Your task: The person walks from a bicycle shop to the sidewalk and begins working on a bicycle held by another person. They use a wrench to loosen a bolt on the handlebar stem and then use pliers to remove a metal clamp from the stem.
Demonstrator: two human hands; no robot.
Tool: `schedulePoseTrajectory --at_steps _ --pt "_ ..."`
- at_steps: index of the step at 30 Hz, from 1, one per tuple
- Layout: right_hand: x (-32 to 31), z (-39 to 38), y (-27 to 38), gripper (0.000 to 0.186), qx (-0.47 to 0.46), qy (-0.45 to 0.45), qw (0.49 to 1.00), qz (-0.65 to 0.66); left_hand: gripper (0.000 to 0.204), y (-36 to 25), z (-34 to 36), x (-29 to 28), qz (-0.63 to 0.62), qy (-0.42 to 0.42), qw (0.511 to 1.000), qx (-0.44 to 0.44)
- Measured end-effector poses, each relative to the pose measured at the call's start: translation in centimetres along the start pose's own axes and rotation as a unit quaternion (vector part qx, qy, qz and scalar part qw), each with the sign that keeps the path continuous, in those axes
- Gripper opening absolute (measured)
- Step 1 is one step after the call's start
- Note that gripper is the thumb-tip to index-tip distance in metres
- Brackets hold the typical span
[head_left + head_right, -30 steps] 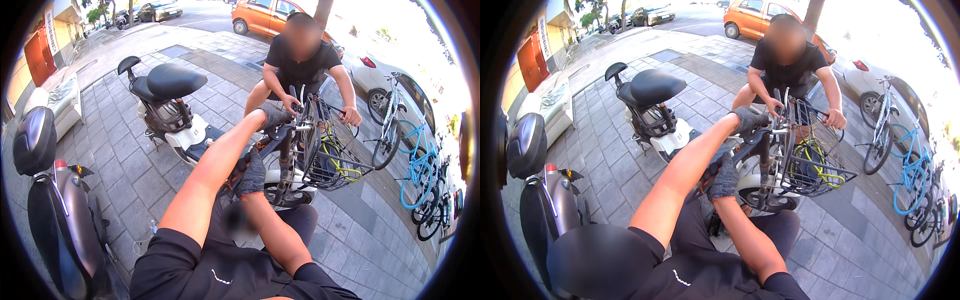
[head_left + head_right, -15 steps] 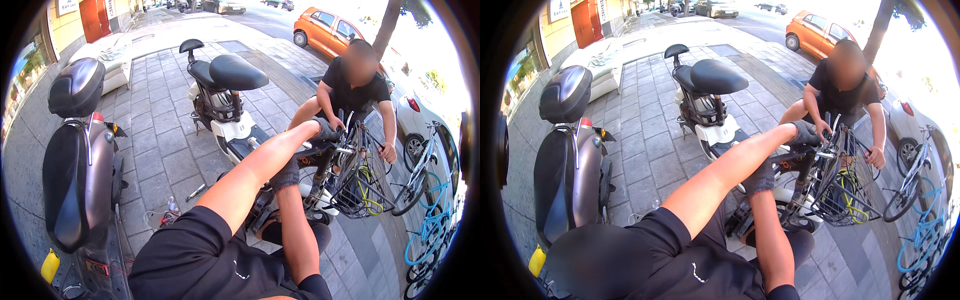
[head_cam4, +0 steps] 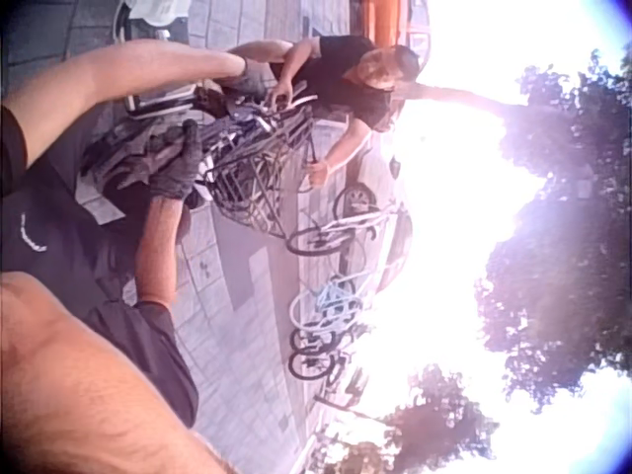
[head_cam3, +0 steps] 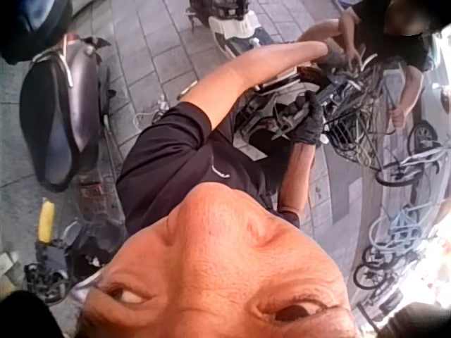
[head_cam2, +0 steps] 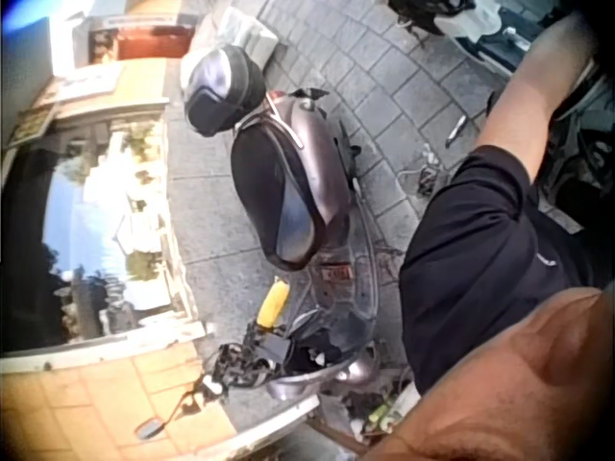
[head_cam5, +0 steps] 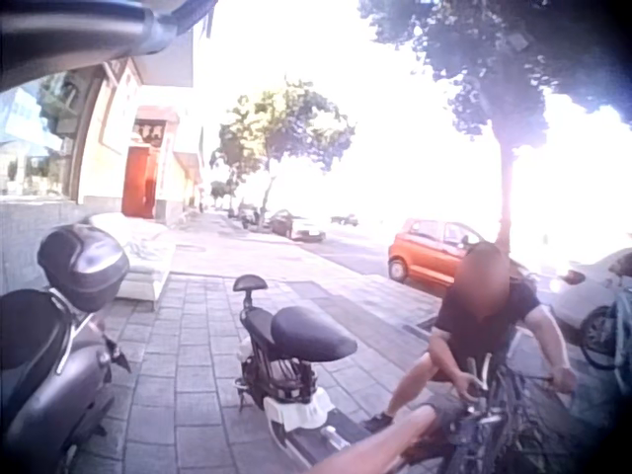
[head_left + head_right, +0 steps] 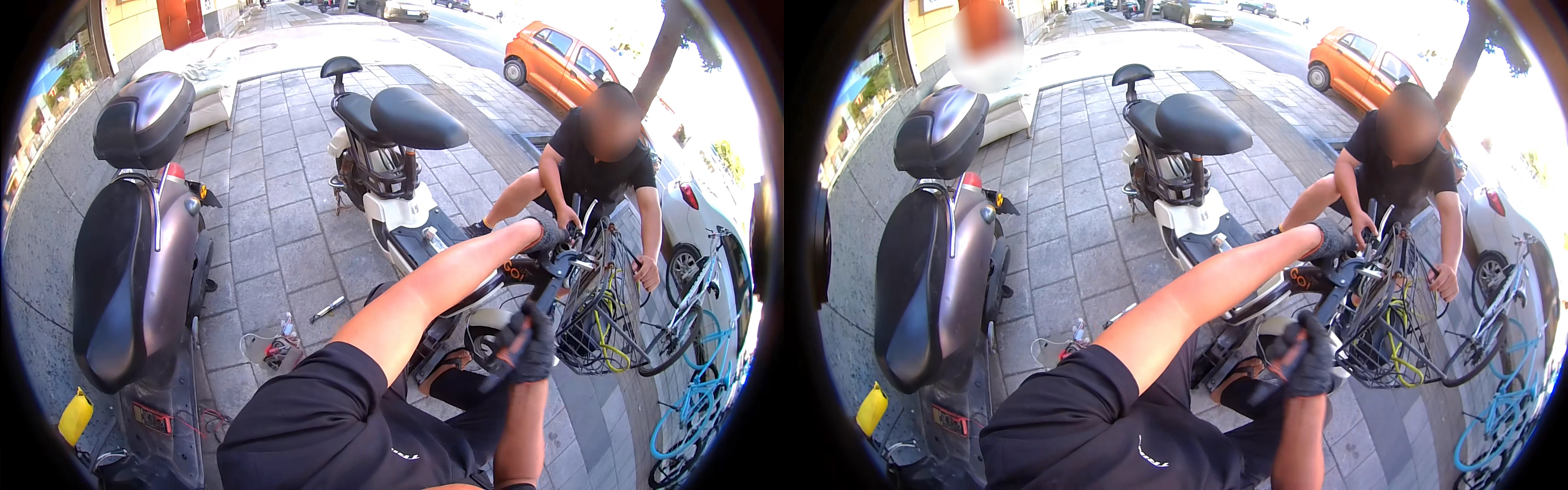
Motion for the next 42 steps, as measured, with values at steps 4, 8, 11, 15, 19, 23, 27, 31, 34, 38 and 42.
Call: schedulePoseTrajectory --at_steps 4,8,11,15,19,23,27,31,34,38,42 --pt "3.3 6.4 -5.9 0.014 -0.018 -0.003 1.0 0.016 0.047 0.4 -0.6 -1.1 -0.07 -0.016 0.997 0.002" --pt "5.4 12.0 -6.7 0.025 -0.044 0.141 0.988 -0.034 0.047 1.9 -1.5 -2.5 -0.184 -0.113 0.974 -0.069" --pt "6.8 13.6 -7.0 0.026 -0.037 0.278 0.957 0.077 0.047 2.5 -1.7 -3.0 -0.217 -0.148 0.96 -0.101" --pt "4.6 10.1 -6.7 0.021 -0.016 0.002 0.995 0.094 0.047 1.5 -1.1 -2.5 -0.151 -0.074 0.985 -0.045" --pt "1.5 0.7 0.0 0.024 -0.002 0.0 1.0 -0.022 0.047 0.3 -0.6 -1.4 -0.052 0.006 0.998 0.026" --pt "-2.1 -3.5 7.7 0.035 0.032 0.017 0.999 -0.023 0.046 0.5 -0.6 -0.6 0.02 0.004 1.0 0.002" --pt "-2.1 -1.1 3.1 0.031 -0.003 -0.006 1.0 0.021 0.046 0.7 0.0 -0.2 0.057 -0.004 0.998 -0.002" --pt "1.6 5.4 -4.4 0.006 -0.052 0.022 0.997 -0.047 0.044 0.5 1.3 -0.4 0.012 -0.022 0.999 0.02" --pt "3.7 11.4 -7.0 0.019 0.014 0.01 0.998 0.056 0.042 0.0 1.7 -0.8 -0.034 -0.017 0.993 0.109" --pt "4.1 13.2 -7.6 0.023 -0.008 0.014 0.998 0.068 0.04 0.2 1.7 -1.5 -0.059 0.006 0.993 0.101" --pt "0.4 4.3 -3.9 0.023 -0.022 0.059 0.998 0.018 0.057 0.9 1.1 -1.2 -0.077 0.052 0.995 -0.028"
Point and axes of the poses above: each hand's wrist, its own z-axis towards the middle knuckle, its own x-axis out of the palm, y = z × x, the point moved 4 cm from there along z, towards the middle knuckle, and after that the axes turned 4 degrees about -x, right-handed, at the moved point
